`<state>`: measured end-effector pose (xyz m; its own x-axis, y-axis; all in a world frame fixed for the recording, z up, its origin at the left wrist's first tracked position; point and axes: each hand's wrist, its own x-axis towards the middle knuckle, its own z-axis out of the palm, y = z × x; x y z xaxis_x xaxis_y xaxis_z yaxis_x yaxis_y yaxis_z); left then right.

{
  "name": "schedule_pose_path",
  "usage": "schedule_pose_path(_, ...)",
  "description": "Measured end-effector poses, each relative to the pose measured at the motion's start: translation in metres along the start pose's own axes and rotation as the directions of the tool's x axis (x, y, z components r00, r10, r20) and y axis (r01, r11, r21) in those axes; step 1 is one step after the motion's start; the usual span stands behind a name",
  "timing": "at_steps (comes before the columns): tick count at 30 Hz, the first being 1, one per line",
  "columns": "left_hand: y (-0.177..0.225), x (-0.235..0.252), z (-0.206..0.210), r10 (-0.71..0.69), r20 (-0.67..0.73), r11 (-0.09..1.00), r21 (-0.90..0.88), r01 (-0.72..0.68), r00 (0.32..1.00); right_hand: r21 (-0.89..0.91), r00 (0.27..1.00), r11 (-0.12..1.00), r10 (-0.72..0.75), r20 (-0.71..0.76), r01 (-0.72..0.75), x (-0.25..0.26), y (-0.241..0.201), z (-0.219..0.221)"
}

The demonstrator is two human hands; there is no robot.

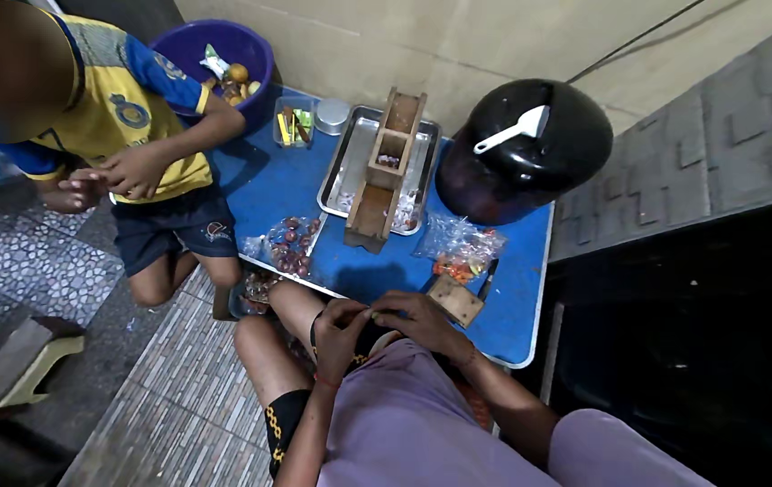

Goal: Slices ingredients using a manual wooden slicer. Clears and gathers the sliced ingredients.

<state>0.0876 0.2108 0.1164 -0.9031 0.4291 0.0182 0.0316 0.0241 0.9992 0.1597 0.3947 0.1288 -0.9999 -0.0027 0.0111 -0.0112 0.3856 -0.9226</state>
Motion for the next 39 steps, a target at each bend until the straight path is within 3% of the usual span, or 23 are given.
schedule_pose_path(6, -0.002, 0.001, 0.009, 0.09, -0.029, 0.994, 0.059, -0.088, 0.996, -0.025, 0.991, 0.999, 0.025, -0.13, -0.029, 0.001, -0.004, 0.011)
schedule_pose_path(11, -0.003, -0.001, 0.018, 0.293, -0.134, 0.949, 0.157, -0.272, 0.947, -0.182, 0.96, 0.977, 0.055, -0.275, -0.108, 0.006, -0.009, 0.022)
schedule_pose_path(13, 0.008, -0.002, 0.014, 0.373, -0.125, 0.917, 0.199, -0.345, 0.92, -0.216, 0.938, 0.945, 0.176, -0.3, -0.246, 0.012, 0.002, 0.014)
schedule_pose_path(15, 0.016, 0.003, 0.002, 0.396, -0.143, 0.906, 0.223, -0.361, 0.907, -0.077, 0.895, 0.925, 0.335, -0.295, -0.371, 0.017, 0.015, -0.01)
schedule_pose_path(17, 0.017, 0.009, -0.019, 0.311, -0.239, 0.945, 0.181, -0.273, 0.92, 0.136, 0.839, 0.903, 0.43, -0.335, -0.408, 0.017, 0.029, -0.04)
schedule_pose_path(19, 0.013, 0.014, -0.054, 0.199, -0.36, 0.975, 0.167, -0.147, 0.911, 0.216, 0.758, 0.882, 0.471, -0.451, -0.419, 0.015, 0.046, -0.07)
schedule_pose_path(22, -0.013, 0.011, -0.124, 0.229, -0.551, 0.948, 0.313, -0.056, 0.803, -0.042, 0.656, 0.804, 0.452, -0.604, -0.593, 0.006, 0.074, -0.117)
schedule_pose_path(25, -0.037, -0.015, -0.193, 0.221, -0.712, 0.877, 0.444, 0.183, 0.667, -0.26, 0.667, 0.643, 0.539, -0.515, -0.721, 0.001, 0.097, -0.143)
schedule_pose_path(28, -0.042, -0.054, -0.234, 0.141, -0.781, 0.756, 0.481, 0.443, 0.608, -0.454, 0.687, 0.519, 0.605, -0.404, -0.724, -0.002, 0.122, -0.145)
schedule_pose_path(30, -0.045, -0.075, -0.248, 0.141, -0.788, 0.7, 0.507, 0.503, 0.599, -0.495, 0.669, 0.459, 0.595, -0.446, -0.738, -0.005, 0.125, -0.146)
schedule_pose_path(32, -0.049, -0.088, -0.252, 0.191, -0.793, 0.675, 0.534, 0.509, 0.579, -0.428, 0.65, 0.491, 0.526, -0.548, -0.759, -0.007, 0.11, -0.153)
schedule_pose_path(34, -0.046, -0.092, -0.248, 0.202, -0.79, 0.672, 0.541, 0.505, 0.579, -0.321, 0.634, 0.599, 0.433, -0.641, -0.734, -0.012, 0.091, -0.162)
schedule_pose_path(39, -0.041, -0.061, -0.208, 0.115, -0.749, 0.799, 0.46, 0.387, 0.653, -0.184, 0.59, 0.809, 0.23, -0.774, -0.557, -0.023, 0.051, -0.174)
